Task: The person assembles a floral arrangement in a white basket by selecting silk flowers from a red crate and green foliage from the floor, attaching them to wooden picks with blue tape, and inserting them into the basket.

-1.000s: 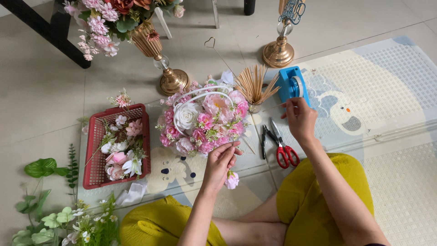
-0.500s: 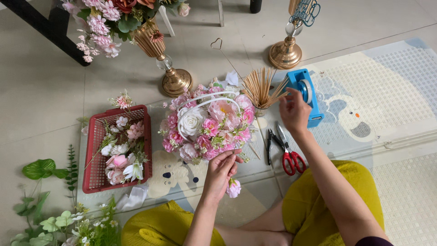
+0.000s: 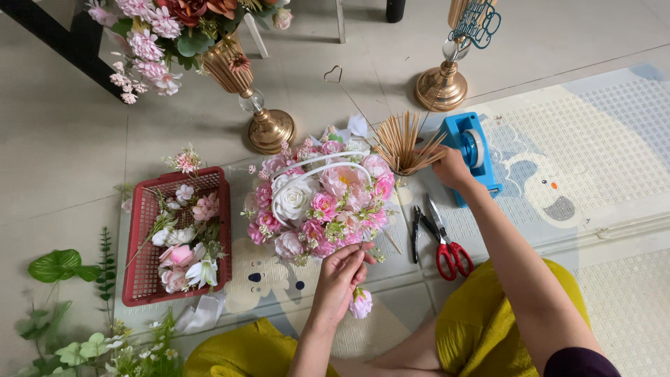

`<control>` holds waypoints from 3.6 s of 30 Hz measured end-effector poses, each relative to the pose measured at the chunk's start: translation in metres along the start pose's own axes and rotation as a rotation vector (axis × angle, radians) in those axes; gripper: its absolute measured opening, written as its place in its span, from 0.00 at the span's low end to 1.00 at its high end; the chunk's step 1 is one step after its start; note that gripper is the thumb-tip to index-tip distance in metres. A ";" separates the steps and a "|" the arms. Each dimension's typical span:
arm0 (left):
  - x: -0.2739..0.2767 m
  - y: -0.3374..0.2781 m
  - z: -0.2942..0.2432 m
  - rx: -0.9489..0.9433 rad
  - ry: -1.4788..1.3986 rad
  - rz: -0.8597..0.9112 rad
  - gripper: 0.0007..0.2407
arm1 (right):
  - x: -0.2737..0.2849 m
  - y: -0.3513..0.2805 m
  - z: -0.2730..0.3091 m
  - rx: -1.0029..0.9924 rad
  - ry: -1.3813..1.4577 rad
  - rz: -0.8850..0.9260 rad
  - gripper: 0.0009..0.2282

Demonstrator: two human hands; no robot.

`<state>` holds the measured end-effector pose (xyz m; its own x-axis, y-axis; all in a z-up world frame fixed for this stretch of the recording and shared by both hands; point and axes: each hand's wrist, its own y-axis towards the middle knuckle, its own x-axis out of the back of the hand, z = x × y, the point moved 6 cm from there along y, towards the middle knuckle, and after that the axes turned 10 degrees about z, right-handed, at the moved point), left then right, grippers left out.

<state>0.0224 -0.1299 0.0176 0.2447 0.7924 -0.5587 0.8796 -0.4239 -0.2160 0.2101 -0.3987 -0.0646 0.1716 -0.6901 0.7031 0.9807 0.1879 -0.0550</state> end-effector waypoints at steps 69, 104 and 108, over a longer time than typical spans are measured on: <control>-0.020 -0.006 0.015 0.019 0.001 0.023 0.10 | 0.021 -0.141 0.080 0.076 1.607 -0.175 0.05; -0.014 0.000 0.039 -0.063 0.458 -0.056 0.04 | -0.069 -0.190 0.140 -0.135 0.934 -0.063 0.02; -0.026 -0.001 0.028 -0.074 0.514 -0.038 0.05 | -0.062 -0.193 0.152 -0.175 0.945 -0.087 0.03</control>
